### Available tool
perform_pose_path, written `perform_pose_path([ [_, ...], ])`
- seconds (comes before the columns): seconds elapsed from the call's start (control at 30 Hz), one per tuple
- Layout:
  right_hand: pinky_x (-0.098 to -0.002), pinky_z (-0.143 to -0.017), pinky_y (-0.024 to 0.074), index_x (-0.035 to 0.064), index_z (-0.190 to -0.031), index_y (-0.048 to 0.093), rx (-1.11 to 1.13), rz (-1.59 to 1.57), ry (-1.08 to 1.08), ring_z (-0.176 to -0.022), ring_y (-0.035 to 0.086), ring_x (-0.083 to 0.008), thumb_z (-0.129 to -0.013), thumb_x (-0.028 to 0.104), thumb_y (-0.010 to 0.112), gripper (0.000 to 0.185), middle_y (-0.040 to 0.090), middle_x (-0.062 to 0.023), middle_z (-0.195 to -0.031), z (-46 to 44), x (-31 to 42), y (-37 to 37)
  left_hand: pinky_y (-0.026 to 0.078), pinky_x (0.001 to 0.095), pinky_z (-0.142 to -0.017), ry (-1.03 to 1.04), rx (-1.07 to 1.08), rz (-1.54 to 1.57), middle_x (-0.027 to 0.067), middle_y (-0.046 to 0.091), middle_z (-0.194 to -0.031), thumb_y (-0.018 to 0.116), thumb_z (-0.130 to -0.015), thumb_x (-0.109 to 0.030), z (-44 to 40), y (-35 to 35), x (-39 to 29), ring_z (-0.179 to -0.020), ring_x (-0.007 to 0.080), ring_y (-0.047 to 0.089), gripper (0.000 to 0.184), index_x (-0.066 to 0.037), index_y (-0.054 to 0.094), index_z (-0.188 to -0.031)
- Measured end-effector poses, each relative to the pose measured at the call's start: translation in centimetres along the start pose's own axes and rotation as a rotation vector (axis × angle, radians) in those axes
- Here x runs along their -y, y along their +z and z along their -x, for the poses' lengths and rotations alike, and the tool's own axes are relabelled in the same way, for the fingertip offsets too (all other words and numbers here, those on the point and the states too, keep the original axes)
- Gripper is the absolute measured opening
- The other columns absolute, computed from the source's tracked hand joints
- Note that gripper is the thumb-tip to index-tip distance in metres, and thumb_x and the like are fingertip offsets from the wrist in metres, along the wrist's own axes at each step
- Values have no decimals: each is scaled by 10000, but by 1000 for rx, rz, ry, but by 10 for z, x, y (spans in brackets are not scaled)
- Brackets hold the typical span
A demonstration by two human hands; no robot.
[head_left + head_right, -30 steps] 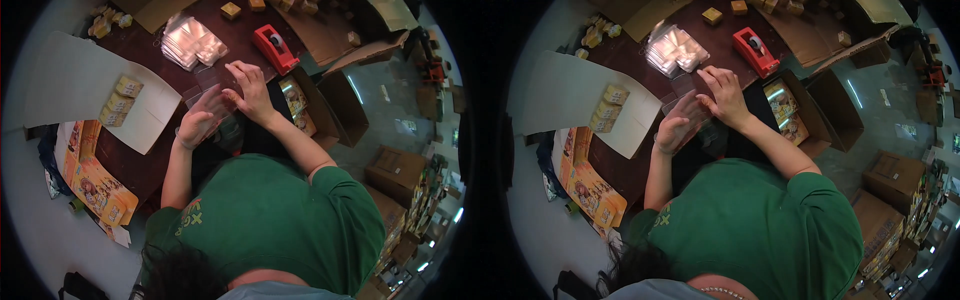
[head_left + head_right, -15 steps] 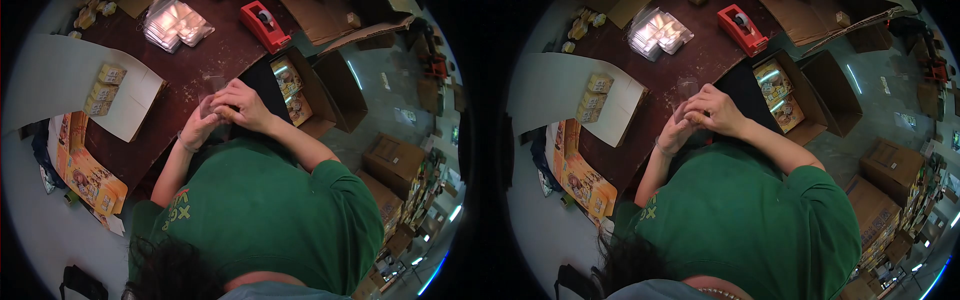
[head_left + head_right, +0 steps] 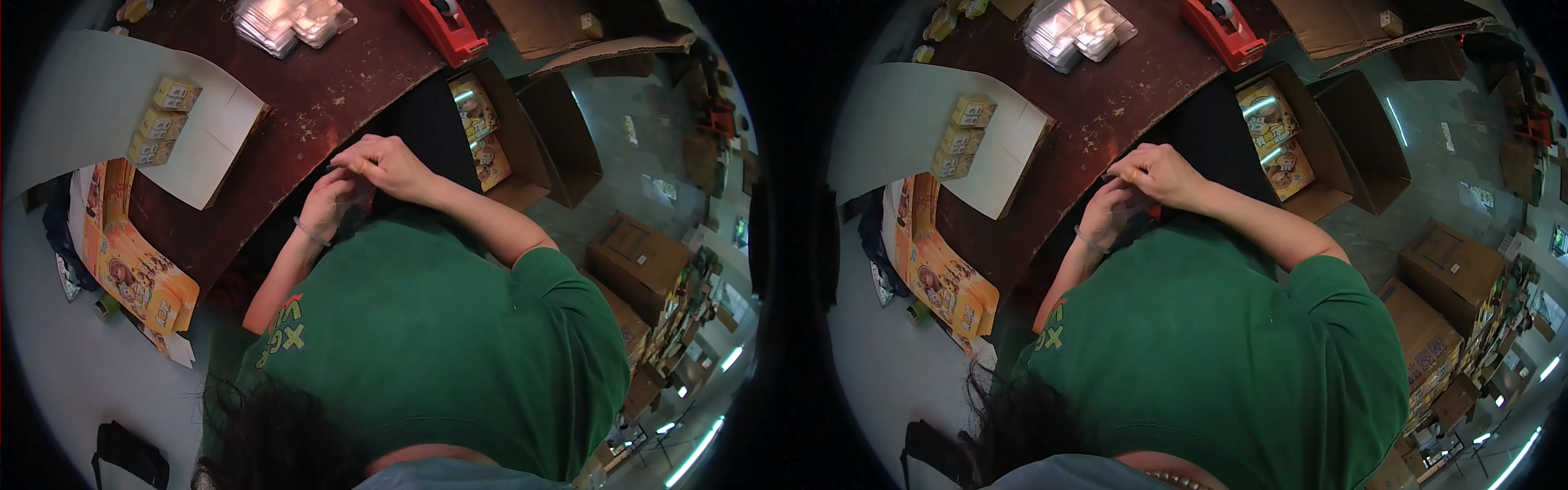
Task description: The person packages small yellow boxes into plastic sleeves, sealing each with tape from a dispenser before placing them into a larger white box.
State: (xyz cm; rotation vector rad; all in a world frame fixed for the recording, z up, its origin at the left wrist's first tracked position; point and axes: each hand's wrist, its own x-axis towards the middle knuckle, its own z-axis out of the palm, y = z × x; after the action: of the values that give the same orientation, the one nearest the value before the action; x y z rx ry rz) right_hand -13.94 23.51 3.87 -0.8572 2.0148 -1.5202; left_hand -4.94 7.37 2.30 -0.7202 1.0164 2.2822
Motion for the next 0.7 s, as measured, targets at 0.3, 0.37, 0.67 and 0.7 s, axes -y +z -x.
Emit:
perform_pose_path([
  [0.3, -336, -800, 523, 30, -1031, 726, -193, 105, -73, -894, 620, -244, -837, 153, 711, 230, 716, -94, -1007, 19, -4, 11, 440, 350, -977, 266, 367, -330, 101, 552, -1192, 775, -769, -536, -1, -46, 46, -1093, 187, 563, 933, -36, 331, -1421],
  [0.37, -349, -840, 510, 42, -1052, 723, -215, 114, -138, -922, 615, -264, -841, 154, 702, 240, 708, -87, -1032, 20, -8, 5, 468, 327, -929, 287, 250, -419, 86, 593, -1116, 782, -783, -496, -8, -42, 40, -1014, 165, 596, 879, -33, 354, -1396],
  [0.67, -375, -936, 474, 76, -1048, 725, -225, 122, -267, -1069, 610, -248, -841, 102, 691, 212, 693, -72, -1065, 16, 7, -24, 539, 277, -783, 304, 214, -309, 62, 628, -945, 760, -837, -410, -12, 5, -3, -865, 144, 635, 681, -22, 406, -1271],
  [0.7, -373, -944, 472, 76, -1054, 724, -236, 78, -249, -1079, 606, -249, -840, 108, 696, 218, 684, -79, -1093, 12, 7, -26, 541, 282, -787, 343, 200, -309, 65, 627, -955, 762, -834, -416, -15, 9, -5, -871, 148, 637, 708, -21, 393, -1292],
])
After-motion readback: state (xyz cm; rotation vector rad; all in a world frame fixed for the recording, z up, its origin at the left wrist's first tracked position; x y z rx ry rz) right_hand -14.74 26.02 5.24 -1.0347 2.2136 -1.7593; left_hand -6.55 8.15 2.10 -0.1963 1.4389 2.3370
